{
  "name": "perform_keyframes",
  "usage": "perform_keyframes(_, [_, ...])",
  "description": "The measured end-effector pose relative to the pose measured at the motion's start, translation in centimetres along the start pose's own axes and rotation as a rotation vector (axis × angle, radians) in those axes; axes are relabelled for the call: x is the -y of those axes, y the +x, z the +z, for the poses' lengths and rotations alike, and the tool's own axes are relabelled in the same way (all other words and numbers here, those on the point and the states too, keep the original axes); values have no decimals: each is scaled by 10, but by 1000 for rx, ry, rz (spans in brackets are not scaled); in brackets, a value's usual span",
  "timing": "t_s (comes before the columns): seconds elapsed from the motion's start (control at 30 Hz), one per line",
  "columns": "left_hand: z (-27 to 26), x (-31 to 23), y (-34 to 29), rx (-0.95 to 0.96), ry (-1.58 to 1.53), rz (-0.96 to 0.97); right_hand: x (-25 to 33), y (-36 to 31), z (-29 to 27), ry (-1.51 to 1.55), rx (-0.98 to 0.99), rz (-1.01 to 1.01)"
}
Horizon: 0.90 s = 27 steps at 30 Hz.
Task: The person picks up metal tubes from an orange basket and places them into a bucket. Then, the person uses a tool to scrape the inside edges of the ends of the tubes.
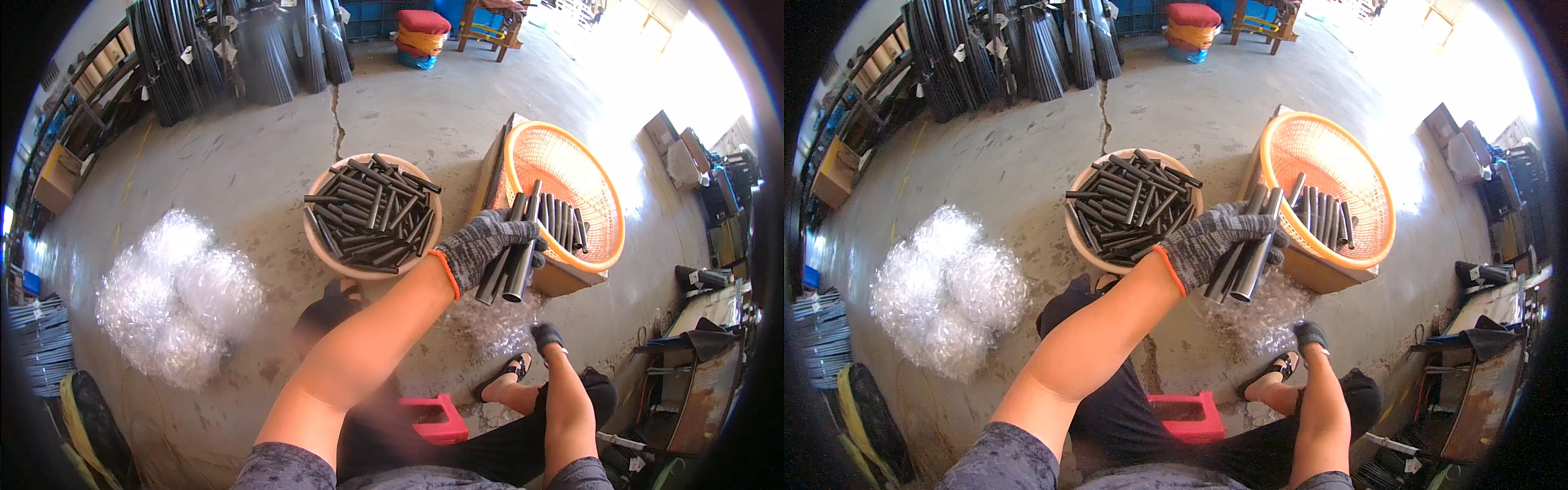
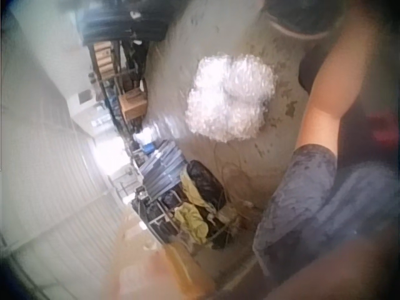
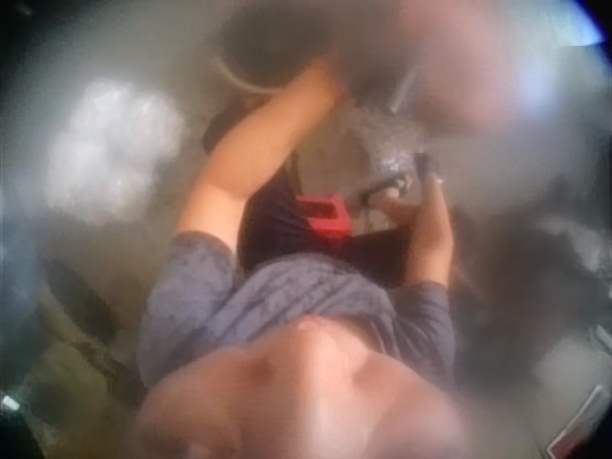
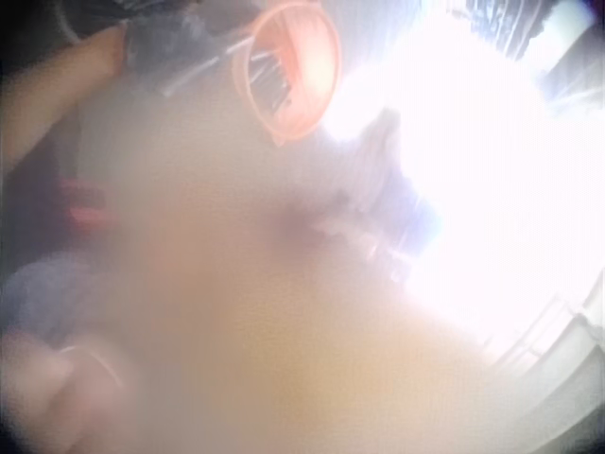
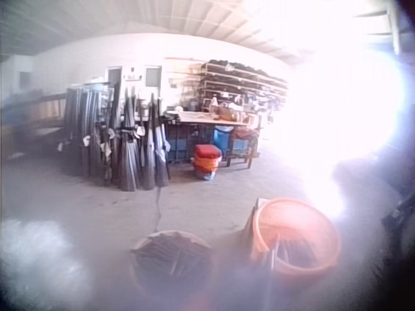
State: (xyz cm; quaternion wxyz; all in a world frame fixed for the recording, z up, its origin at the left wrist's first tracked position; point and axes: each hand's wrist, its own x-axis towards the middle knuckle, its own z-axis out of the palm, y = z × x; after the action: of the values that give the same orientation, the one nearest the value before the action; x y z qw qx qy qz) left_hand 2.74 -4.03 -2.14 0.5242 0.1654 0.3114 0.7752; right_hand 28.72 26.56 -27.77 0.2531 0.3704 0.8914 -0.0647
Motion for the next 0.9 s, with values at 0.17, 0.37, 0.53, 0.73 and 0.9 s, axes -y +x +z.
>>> perform_keyframes(0.17, [5, -6, 2, -10, -50, 45, -123, 20, 2, -920, 449, -611])
perform_keyframes(0.37, [1, 16, -5, -72, 236, -75, 140, -95, -174, 1515, 86, -638])
perform_keyframes(0.53, [5, 24, 6, -78, 260, 3, 184, -109, -179, 1488, 95, -875])
perform_keyframes(0.73, [2, 8, -12, -26, 70, -88, 190, -81, -151, 810, -649, -1036])
perform_keyframes(0.9, [1, 10, -7, 15, 167, -64, 105, -19, -49, 255, -198, -954])
